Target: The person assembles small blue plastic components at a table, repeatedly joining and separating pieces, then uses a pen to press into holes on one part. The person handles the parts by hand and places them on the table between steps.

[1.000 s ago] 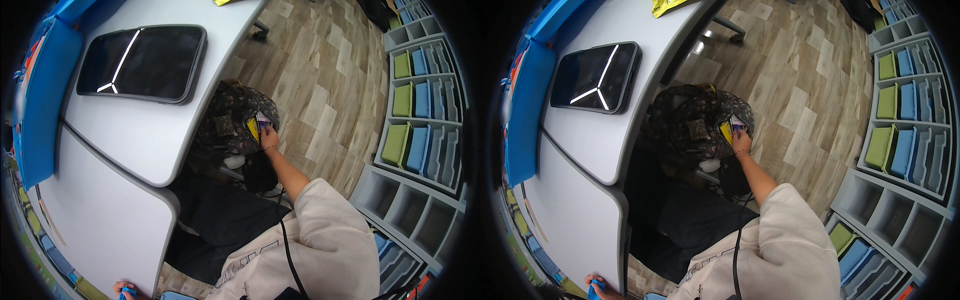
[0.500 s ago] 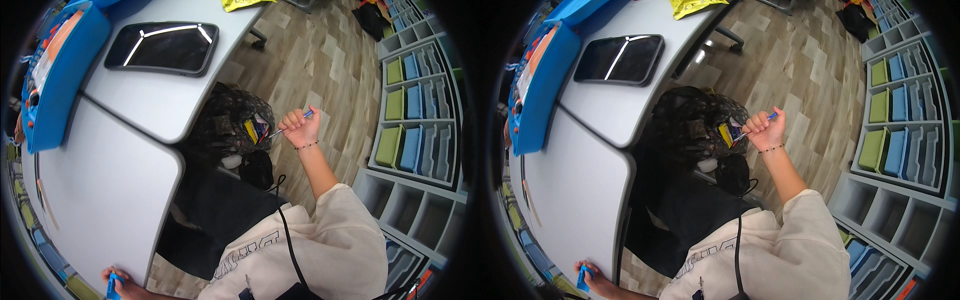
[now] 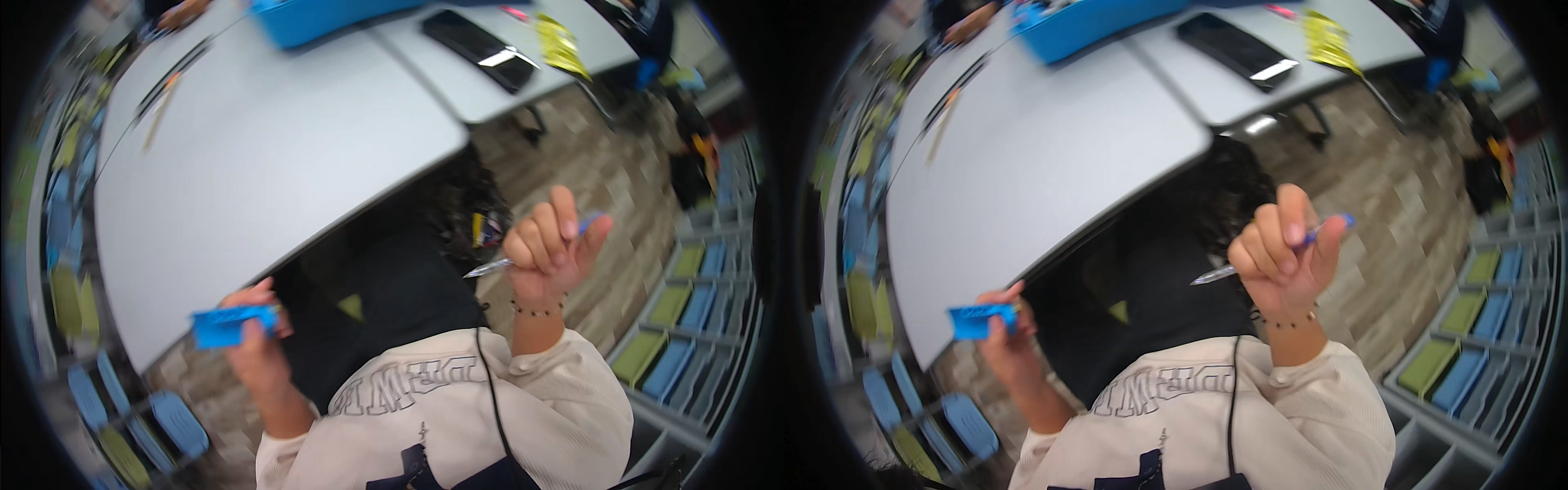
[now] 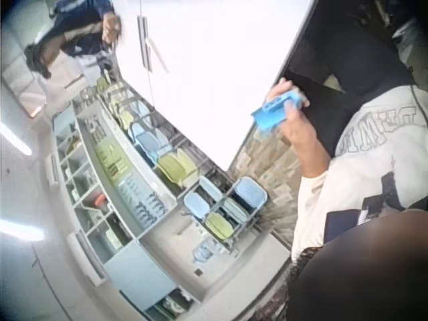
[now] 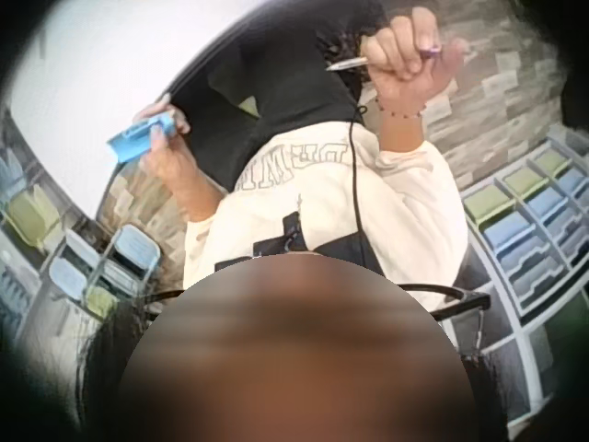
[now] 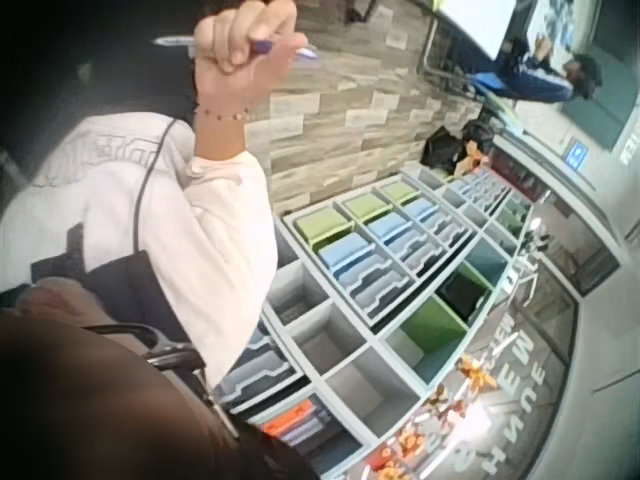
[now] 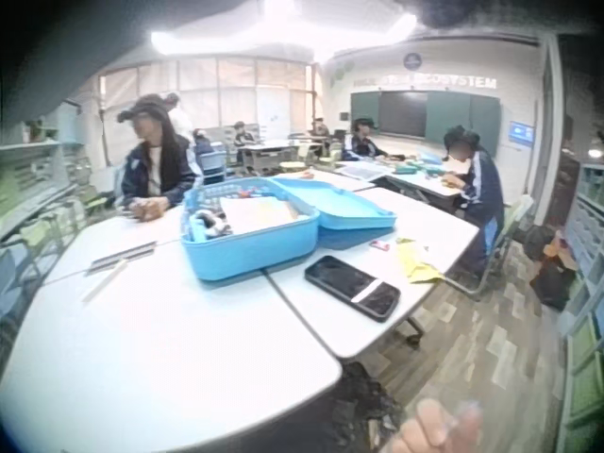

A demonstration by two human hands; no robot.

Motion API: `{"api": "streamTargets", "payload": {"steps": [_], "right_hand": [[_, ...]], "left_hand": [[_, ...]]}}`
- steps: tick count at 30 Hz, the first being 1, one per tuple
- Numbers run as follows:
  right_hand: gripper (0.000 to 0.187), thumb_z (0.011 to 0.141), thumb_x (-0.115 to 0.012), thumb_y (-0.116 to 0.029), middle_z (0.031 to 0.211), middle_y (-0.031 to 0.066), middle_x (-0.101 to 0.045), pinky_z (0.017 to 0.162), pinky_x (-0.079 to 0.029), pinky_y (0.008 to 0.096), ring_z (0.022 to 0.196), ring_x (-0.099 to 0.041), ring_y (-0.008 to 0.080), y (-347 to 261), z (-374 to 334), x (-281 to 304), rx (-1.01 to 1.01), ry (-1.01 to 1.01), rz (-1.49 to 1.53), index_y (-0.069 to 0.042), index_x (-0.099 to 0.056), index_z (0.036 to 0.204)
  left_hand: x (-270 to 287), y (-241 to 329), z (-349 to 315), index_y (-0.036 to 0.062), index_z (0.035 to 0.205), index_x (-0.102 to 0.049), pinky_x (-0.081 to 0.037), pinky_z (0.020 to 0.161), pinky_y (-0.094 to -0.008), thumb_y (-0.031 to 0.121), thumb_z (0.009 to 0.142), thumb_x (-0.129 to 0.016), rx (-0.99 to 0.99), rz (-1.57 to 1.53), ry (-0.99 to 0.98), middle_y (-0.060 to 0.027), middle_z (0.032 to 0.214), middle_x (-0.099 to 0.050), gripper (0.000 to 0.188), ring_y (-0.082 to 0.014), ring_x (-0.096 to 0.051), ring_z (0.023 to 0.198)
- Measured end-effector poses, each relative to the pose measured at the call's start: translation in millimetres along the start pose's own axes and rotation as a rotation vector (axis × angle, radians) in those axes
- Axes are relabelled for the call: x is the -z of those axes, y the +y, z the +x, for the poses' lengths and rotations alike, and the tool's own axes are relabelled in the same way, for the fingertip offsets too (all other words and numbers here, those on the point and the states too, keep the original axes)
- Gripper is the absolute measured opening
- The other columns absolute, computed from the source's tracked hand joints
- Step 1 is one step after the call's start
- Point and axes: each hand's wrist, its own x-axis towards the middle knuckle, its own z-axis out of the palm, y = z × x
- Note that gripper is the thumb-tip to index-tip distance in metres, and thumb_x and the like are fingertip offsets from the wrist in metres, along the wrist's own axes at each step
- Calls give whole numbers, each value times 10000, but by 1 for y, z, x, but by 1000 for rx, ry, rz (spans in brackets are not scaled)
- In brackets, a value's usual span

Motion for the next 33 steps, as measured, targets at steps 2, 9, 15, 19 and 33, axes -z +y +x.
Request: {"api": "streamTargets", "payload": {"steps": [2, 9, 15, 19, 33], "right_hand": [[622, 941, -266, -600, 582, 31, -448, 470, -330, 252, 466, -427, 138, 23, 6, -26, -69, 43, -192, -67, -507, 728], [694, 947, -177, -603, 598, 72, -482, 470, -448, 294, 523, -511, 200, 83, -1, -71, -96, -81, -524, -34, -532, 769], [767, 947, -157, -597, 623, 112, -562, 568, -569, 383, 542, -610, 246, 98, -13, -78, -300, -241, -396, 11, -571, 1166], [483, 936, -434, -346, 829, 172, -649, 706, -571, 363, 736, -678, 269, 98, -25, -82, -513, -182, -573, 70, -538, 1160], [170, 786, -629, 62, 925, 118, -655, 747, -512, 243, 858, -643, 129, 96, -25, -101, -804, -328, -565, 14, -562, 934]], "left_hand": [[-12, 13, -16, -22, 1086, -518, -383, 559, -238, 309, 837, -586, 46, -104, -97, -78, 800, -532, 419, -117, -475, 633], [-14, 56, -50, 46, 946, -512, -374, 996, -400, 289, 780, -563, 185, -235, -36, -24, 667, -457, 299, -99, -421, 527], [9, 70, -66, 46, 1060, -525, -380, 780, -249, 228, 753, -579, 259, -348, -216, -39, 875, -521, 361, -90, -449, 711], [15, 83, -73, 37, 1093, -524, -380, 785, -245, 191, 783, -586, 309, -222, -250, -36, 911, -520, 351, -89, -477, 782], [22, 96, -94, -87, 1272, -412, -410, 955, -397, 400, 833, -657, 187, 223, -381, -143, 1036, -602, 700, -213, -604, 953]]}}
